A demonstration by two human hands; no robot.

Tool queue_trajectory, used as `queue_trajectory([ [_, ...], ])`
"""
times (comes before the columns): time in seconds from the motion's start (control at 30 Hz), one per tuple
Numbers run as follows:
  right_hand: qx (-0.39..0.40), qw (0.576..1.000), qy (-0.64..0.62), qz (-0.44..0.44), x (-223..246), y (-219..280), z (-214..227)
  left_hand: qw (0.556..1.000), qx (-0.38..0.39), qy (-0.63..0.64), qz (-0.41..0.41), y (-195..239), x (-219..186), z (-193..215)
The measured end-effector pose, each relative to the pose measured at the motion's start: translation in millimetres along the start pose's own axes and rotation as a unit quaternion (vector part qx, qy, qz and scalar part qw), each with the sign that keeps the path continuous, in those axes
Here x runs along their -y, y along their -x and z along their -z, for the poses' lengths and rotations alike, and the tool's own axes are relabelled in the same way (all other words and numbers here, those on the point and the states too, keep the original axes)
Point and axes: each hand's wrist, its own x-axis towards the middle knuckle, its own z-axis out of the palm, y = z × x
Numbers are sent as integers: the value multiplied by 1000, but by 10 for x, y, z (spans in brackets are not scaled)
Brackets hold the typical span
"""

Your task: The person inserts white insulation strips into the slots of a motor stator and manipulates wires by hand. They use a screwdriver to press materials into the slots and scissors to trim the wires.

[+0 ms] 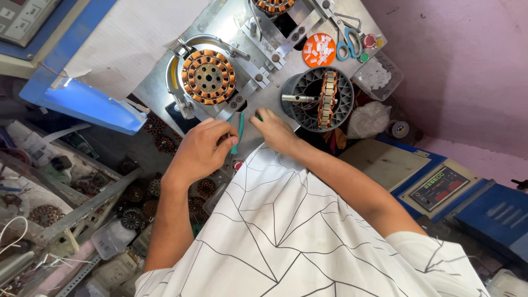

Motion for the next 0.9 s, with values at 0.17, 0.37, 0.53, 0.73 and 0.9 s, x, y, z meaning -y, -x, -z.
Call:
queue_trajectory([
  [0.17, -124, 982, 101, 96, -66, -144, -7, 997, 58, 50, 1, 151, 11, 87],
  [0.37, 160, 986, -48, 3, 503, 938, 1032, 986, 62, 153, -33, 274, 30, 223],
  [0.53, -289, 952, 95, 8, 934, 1092, 1606, 942, 91, 288, -146, 118, -52, 263],
  [0.73, -300, 943, 121, 81, 864, 1016, 1435, 886, 39, 414, -206, -456, -123, -188],
  [0.9, -276, 956, -32, 94, 840, 1197, 1394, 931, 38, 334, -143, -1027, -206, -863],
])
